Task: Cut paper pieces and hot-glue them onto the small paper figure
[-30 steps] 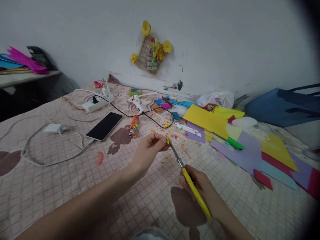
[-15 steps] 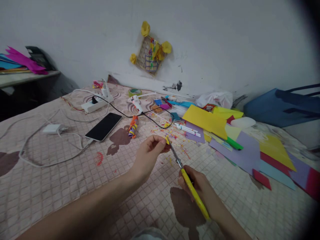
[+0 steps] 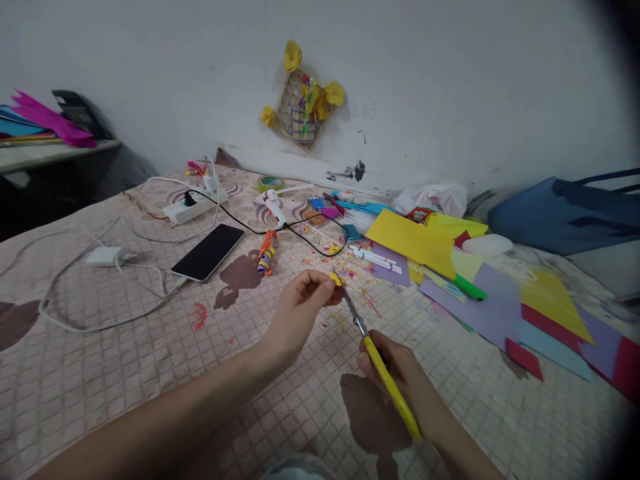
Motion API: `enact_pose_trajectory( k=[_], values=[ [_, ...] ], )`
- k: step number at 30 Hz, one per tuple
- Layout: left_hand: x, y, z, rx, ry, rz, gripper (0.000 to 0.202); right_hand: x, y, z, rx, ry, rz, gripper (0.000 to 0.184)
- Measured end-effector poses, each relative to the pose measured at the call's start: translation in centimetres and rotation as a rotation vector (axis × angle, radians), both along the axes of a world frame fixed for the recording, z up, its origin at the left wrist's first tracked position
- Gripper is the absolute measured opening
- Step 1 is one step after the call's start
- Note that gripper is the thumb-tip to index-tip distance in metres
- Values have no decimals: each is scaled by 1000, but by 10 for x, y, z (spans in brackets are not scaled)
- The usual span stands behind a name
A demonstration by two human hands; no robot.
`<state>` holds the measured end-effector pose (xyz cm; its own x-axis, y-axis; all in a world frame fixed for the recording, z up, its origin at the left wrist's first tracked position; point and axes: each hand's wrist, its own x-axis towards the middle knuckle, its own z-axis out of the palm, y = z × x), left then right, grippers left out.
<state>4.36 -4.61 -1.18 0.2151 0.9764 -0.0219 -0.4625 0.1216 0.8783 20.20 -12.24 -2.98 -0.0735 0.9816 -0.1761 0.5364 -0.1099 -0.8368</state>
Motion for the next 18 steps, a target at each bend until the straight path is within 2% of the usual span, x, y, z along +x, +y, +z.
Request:
enact_pose_trajectory(
  k=[11,18],
  values=[
    [-2,2,4,22,24,8,9,-4,1,8,24,-40,3,20],
    [-3,4,3,16,13,18,10,0,1,6,49,-85,24,22]
  ],
)
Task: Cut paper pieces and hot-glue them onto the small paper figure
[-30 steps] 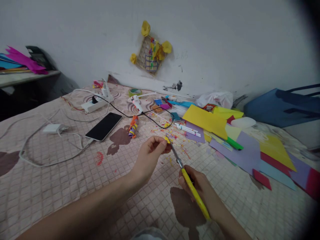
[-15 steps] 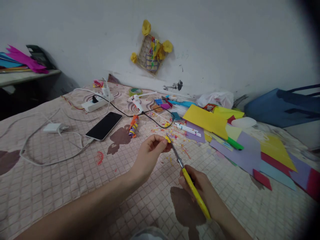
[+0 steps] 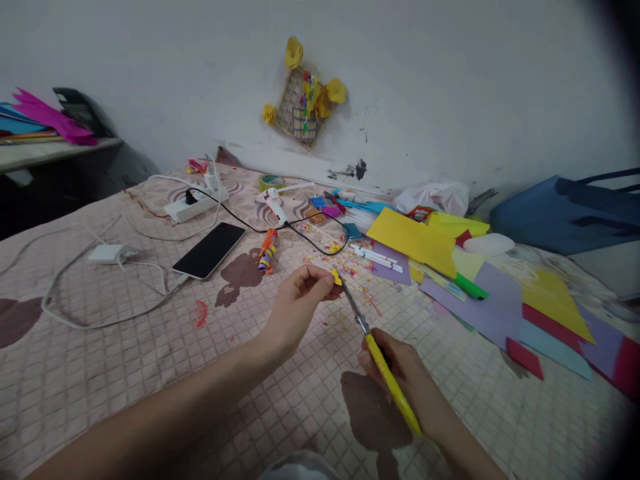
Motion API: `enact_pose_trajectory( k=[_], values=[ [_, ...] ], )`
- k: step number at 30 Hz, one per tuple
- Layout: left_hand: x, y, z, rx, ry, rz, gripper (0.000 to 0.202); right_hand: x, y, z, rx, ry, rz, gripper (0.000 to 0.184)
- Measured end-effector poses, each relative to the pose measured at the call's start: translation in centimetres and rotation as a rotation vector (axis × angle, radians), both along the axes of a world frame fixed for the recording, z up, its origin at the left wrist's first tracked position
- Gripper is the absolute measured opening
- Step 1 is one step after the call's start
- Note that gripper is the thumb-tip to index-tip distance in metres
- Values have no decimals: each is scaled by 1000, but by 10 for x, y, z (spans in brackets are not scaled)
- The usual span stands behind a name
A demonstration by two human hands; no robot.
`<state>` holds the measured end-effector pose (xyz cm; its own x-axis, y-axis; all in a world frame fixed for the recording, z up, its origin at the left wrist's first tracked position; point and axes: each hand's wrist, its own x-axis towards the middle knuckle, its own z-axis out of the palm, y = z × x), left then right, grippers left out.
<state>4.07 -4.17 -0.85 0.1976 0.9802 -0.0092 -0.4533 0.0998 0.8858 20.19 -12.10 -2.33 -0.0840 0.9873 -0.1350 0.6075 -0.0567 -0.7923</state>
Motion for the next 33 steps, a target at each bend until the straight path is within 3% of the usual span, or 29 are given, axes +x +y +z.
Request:
enact_pose_trajectory(
  k=[12,23,33],
  values=[
    [-5,5,-1,28,32,-44,11,-3,1,6,7,-12,-13,20],
    [-20,19,9,99,205,-213,12,8,1,-3,-25,50,25,16],
    [-33,26,22,201,345,-362,10,10,1,1,43,-28,79,13]
  ],
)
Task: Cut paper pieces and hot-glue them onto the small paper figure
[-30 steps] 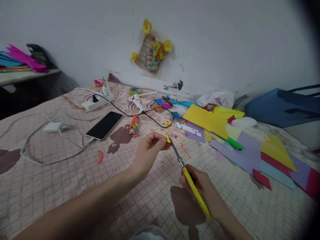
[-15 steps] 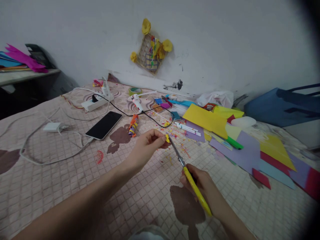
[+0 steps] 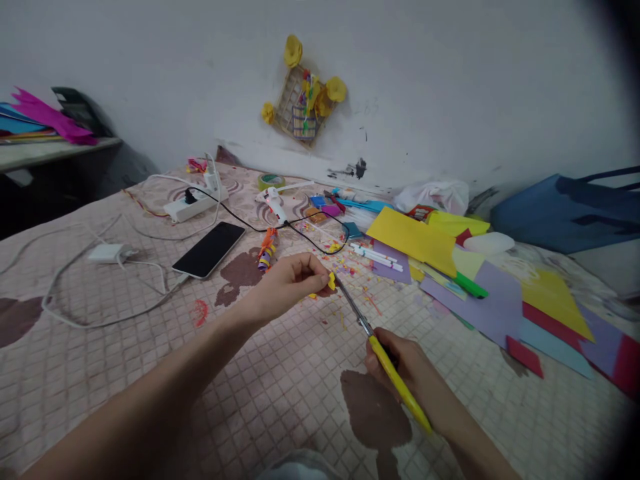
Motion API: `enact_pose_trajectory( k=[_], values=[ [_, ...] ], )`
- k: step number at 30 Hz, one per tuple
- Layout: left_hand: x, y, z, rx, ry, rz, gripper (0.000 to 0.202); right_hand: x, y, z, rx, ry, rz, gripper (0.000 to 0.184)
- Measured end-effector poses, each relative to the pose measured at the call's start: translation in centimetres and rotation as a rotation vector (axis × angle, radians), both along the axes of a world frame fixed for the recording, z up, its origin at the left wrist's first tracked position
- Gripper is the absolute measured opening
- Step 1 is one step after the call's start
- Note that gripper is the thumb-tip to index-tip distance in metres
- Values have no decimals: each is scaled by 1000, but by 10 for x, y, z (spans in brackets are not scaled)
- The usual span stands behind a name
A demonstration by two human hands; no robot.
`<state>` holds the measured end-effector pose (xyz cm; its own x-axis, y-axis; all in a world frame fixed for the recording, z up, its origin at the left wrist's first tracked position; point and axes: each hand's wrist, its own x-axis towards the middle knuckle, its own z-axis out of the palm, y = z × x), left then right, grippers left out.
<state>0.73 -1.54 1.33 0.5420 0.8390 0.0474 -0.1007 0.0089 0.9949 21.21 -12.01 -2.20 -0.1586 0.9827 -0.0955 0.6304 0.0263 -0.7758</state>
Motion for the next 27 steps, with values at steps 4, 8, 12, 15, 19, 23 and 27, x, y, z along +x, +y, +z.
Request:
enact_pose_trajectory(
  k=[4,8,12,15,19,23,27],
  values=[
    [-3,3,-1,49,42,-45,8,2,0,-2,2,-32,17,14],
    [-5,5,-4,77,53,-65,8,4,0,-3,4,-69,16,15],
    [-7,7,-4,73,54,-84,9,5,1,-3,-6,-49,33,18],
    [-8,8,-5,66,46,-104,10,5,0,-6,-17,-47,28,18],
    [-9,10,-8,66,52,-118,12,5,0,-6,-52,-23,4,19],
    [-15,17,-9,95,153,-106,12,14,7,-2,-13,-151,-45,22],
    [-26,27,-8,258,448,-45,11,36,17,-6,52,-519,-169,26]
  ],
)
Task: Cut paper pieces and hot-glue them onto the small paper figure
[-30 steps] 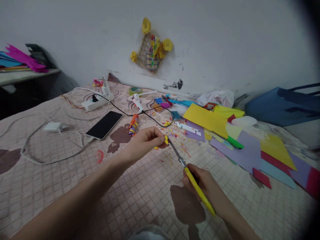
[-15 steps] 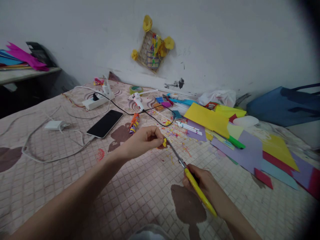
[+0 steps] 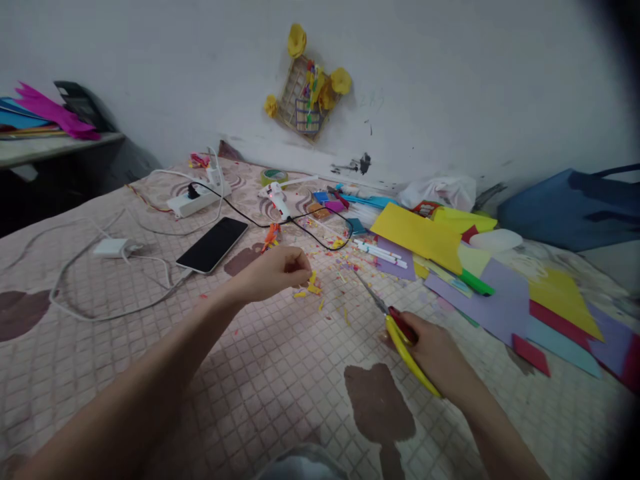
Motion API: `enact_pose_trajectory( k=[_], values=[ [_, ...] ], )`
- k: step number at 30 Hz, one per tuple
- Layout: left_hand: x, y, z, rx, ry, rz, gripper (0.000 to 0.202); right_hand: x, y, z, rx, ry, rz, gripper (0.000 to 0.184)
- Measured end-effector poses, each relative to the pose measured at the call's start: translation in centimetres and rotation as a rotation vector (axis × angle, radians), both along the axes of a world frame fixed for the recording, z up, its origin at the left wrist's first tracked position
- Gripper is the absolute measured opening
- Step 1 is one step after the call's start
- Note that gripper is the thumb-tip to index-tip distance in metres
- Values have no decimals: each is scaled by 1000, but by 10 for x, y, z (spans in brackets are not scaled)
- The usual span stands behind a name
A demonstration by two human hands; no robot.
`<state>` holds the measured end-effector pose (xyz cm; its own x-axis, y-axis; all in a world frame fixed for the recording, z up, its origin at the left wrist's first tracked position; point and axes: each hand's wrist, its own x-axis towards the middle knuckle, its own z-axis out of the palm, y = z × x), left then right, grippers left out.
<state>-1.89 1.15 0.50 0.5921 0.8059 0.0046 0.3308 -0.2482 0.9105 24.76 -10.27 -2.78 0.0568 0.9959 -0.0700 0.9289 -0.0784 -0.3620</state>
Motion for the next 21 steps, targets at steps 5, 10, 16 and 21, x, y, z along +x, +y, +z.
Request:
enact_pose_trajectory(
  k=[5,10,16,21],
  values=[
    [-10,6,-6,156,330,-3,9,27,6,-10,23,-267,-100,38],
    [-11,9,-21,224,425,-82,8,42,8,-16,87,-236,-56,42],
    [-8,13,-39,250,425,-83,8,49,10,-24,106,-210,12,42],
    [-5,13,-41,218,393,-69,9,53,9,-23,95,-181,43,42]
  ],
)
